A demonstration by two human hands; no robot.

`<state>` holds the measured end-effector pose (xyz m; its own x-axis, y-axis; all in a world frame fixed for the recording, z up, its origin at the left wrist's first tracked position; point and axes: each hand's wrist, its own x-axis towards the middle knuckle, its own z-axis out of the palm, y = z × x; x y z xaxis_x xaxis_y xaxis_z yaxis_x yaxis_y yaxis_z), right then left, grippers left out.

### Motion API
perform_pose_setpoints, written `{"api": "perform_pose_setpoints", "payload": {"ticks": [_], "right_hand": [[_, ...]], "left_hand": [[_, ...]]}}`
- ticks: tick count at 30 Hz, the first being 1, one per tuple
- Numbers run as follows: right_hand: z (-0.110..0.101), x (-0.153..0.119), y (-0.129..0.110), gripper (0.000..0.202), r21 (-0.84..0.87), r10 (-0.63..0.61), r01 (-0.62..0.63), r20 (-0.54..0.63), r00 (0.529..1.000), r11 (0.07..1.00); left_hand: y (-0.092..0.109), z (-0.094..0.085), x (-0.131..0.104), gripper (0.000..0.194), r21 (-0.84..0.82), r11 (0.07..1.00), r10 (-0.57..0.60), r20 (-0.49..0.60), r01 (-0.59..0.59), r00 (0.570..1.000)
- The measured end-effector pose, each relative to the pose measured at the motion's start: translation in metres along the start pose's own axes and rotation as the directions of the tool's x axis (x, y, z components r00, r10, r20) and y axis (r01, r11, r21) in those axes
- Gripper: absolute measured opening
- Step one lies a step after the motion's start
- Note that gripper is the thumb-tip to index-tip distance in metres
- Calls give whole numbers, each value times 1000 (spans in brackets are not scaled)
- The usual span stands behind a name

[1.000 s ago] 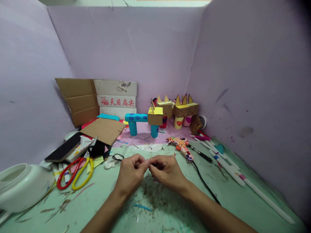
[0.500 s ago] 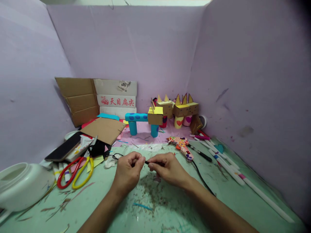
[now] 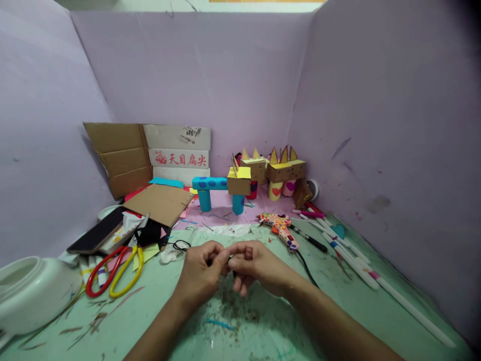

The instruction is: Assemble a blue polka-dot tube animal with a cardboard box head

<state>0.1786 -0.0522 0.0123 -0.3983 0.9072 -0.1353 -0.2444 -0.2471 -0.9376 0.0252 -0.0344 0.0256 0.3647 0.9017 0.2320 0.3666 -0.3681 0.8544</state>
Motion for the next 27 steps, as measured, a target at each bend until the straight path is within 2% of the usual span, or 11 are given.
{"api": "perform_pose_setpoints", "payload": {"ticks": [4, 10, 15, 19, 23, 27], "right_hand": [[0, 4, 4, 40, -2, -9, 9, -111, 994, 1000], [3, 8, 8, 37, 10, -51, 53, -167, 985, 999], [8, 10, 4, 29, -59, -76, 62, -278, 958, 996], [4, 12, 0, 26, -103, -130, 99, -356, 926, 990], [0, 15, 1, 24, -195, -158, 88, -379, 912, 977], [1, 15, 8, 15, -266, -141, 48, -345, 928, 963]], "left_hand": [[-1, 1, 1, 28, -5, 1000, 15, -41, -15, 999], [-6, 5, 1, 28, -26, 1000, 7, -55, -8, 998], [-15, 5, 5, 32, 23, 999, 31, -19, -30, 999], [-14, -1, 7, 32, 70, 997, 39, 1, -39, 999], [-10, -9, 3, 18, 247, 959, 139, 30, -142, 990], [-10, -12, -2, 19, 360, 873, 321, 83, -328, 944]]}}
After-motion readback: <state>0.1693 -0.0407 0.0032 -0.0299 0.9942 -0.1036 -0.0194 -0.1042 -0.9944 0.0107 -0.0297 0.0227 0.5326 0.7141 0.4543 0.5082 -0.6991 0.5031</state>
